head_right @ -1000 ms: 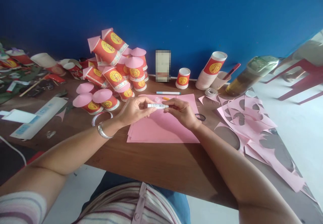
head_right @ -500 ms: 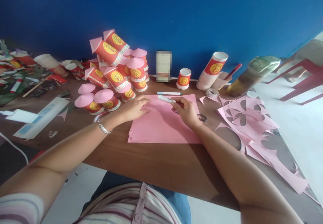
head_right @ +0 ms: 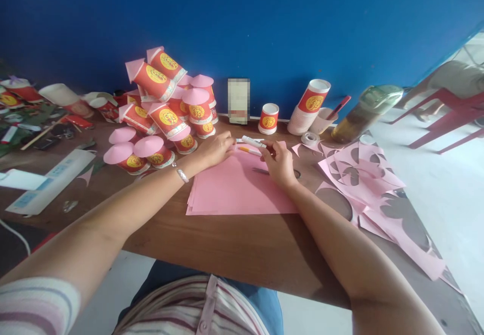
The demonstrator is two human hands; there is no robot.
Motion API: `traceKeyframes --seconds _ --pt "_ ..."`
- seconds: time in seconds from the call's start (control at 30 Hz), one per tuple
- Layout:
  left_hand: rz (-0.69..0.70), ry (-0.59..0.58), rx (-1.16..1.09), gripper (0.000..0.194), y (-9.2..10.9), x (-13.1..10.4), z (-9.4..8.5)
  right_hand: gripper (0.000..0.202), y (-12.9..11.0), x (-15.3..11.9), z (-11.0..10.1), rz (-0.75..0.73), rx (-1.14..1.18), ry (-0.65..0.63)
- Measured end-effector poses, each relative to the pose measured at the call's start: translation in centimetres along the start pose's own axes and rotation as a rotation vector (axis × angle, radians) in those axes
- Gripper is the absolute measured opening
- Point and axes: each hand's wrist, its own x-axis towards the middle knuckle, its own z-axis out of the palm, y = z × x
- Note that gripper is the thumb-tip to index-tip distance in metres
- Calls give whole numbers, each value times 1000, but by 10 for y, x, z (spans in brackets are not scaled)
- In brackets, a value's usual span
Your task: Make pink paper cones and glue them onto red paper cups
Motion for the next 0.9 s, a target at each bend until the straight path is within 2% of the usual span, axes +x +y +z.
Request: traceKeyframes --seconds 0.1,0.23,0.33,0.47,0.53,0.67,0.9 --pt "-38 8 18 20 -4 -4 -3 31 0 -1 1 -15 4 -29" --pt "-137 96 -219 16 -18 -8 -1 29 2 -1 1 -48 -4 -82" --pt "-189 85 -552 16 -27 -11 2 31 1 -3 2 -66 -2 -146" --pt "-207 -13 -1140 35 -28 -15 4 33 -2 -5 2 -61 34 -204" --pt "-183 -28 -1301 40 -26 -17 5 32 -3 -5 3 -59 47 -212" --pt "-174 -30 -1396 40 -24 -19 9 31 -3 -6 3 -59 75 -208" --pt "-190 -6 -1376 41 -23 -21 14 31 -4 -5 3 -76 78 -211"
